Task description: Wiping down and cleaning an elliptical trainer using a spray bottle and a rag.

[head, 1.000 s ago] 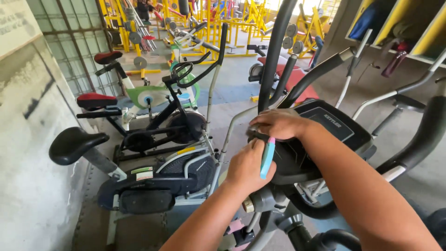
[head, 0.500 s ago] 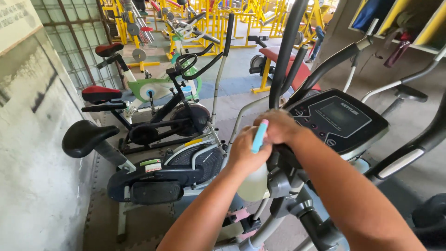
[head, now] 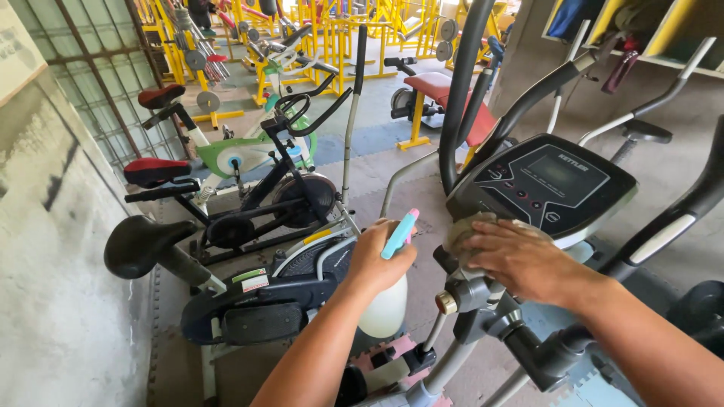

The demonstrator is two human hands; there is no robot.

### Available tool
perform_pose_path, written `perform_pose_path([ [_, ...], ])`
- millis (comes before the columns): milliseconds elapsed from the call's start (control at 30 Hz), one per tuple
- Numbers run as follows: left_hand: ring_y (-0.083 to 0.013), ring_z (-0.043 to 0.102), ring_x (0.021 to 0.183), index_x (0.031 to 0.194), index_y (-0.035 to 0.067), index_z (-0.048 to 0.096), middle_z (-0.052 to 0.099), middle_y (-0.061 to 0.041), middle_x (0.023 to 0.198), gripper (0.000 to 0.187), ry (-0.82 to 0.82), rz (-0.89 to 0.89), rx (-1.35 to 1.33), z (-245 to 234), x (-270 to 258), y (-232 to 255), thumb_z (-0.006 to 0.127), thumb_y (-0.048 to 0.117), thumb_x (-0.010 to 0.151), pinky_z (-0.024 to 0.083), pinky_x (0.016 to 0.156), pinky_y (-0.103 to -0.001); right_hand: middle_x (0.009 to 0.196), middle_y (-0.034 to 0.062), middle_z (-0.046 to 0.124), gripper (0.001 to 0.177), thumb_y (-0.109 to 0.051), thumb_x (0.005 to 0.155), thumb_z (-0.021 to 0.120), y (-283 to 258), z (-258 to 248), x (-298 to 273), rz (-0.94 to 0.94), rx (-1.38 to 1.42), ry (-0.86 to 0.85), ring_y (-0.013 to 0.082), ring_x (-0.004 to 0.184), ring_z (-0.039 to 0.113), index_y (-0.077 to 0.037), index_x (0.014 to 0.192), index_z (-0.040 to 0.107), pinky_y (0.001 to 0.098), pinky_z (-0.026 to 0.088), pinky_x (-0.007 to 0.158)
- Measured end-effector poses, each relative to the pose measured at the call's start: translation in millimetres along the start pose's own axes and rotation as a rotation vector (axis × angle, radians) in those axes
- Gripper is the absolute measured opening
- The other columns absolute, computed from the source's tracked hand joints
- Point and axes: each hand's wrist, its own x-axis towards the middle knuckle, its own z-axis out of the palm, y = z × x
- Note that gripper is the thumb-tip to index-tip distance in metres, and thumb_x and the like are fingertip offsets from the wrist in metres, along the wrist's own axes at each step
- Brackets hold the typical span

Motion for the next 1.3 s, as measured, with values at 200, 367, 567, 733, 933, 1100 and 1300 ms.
perform_pose_path([
  [200, -0.0349, 0.072, 0.095, 0.101, 0.007, 0.075, 0.073, -0.015, 0.101, 0.028, -0.017, -0.065, -0.077, 6, -4, 11, 0.065, 0.018, 0.077, 0.056, 0.084, -0.040, 0.133, 0.0044, 0.059, 0.025, -0.014, 0.081, 0.069, 27, 42, 69, 0.204, -0.099, -0.051, 0.0320, 0.143, 0.038, -0.016, 0.105, 0.074, 0.0506, 0.028, 0.119],
  [367, -0.0351, 0.071, 0.096, 0.102, 0.007, 0.074, 0.073, -0.016, 0.100, 0.029, 0.019, -0.045, -0.077, 18, -6, 1, 0.065, 0.018, 0.077, 0.056, 0.086, -0.041, 0.138, 0.0014, 0.057, 0.030, -0.011, 0.081, 0.066, 18, 46, 99, 0.486, -0.168, -0.033, 0.0271, 0.145, 0.038, -0.021, 0.108, 0.074, 0.0468, 0.030, 0.119],
  [567, -0.0361, 0.070, 0.095, 0.102, 0.006, 0.074, 0.072, -0.016, 0.101, 0.029, -0.010, -0.054, -0.061, 30, -13, -16, 0.067, 0.018, 0.076, 0.055, 0.084, -0.042, 0.142, 0.0077, 0.056, 0.047, -0.006, 0.072, 0.065, -26, 15, 10, 0.321, -0.216, 0.172, 0.0305, 0.139, 0.046, -0.019, 0.116, 0.073, 0.0464, 0.037, 0.112],
  [733, -0.0369, 0.070, 0.096, 0.102, 0.006, 0.073, 0.072, -0.016, 0.099, 0.028, -0.050, -0.031, -0.067, 51, -32, -47, 0.067, 0.019, 0.077, 0.056, 0.085, -0.043, 0.140, 0.0107, 0.058, 0.048, -0.001, 0.069, 0.064, -59, 19, -58, 0.369, -0.099, 0.304, 0.0352, 0.135, 0.048, -0.015, 0.113, 0.073, 0.0454, 0.040, 0.108],
  [933, -0.0387, 0.069, 0.095, 0.099, 0.007, 0.072, 0.072, -0.017, 0.097, 0.026, -0.108, -0.084, -0.037, 83, -48, -79, 0.069, 0.019, 0.077, 0.055, 0.081, -0.045, 0.139, 0.0144, 0.058, 0.050, 0.007, 0.070, 0.060, -67, 121, -65, 0.326, 0.214, 0.545, 0.0357, 0.134, 0.052, -0.010, 0.116, 0.071, 0.0443, 0.043, 0.111],
  [1100, -0.0387, 0.069, 0.093, 0.097, 0.008, 0.072, 0.072, -0.016, 0.094, 0.024, -0.142, -0.079, -0.063, 112, -58, -90, 0.070, 0.019, 0.076, 0.056, 0.081, -0.045, 0.140, 0.0162, 0.057, 0.052, 0.004, 0.072, 0.061, -27, 196, -31, 0.397, 0.122, 0.430, 0.0391, 0.135, 0.048, -0.006, 0.122, 0.068, 0.0467, 0.040, 0.111],
  [1300, -0.0418, 0.067, 0.090, 0.095, 0.007, 0.070, 0.069, -0.019, 0.091, 0.020, -0.185, -0.145, -0.057, 125, -67, -99, 0.068, 0.017, 0.077, 0.053, 0.077, -0.048, 0.134, 0.0124, 0.060, 0.051, -0.014, 0.074, 0.068, -3, 195, 24, 0.459, 0.079, 0.273, 0.0337, 0.131, 0.051, -0.008, 0.125, 0.067, 0.0435, 0.041, 0.109],
])
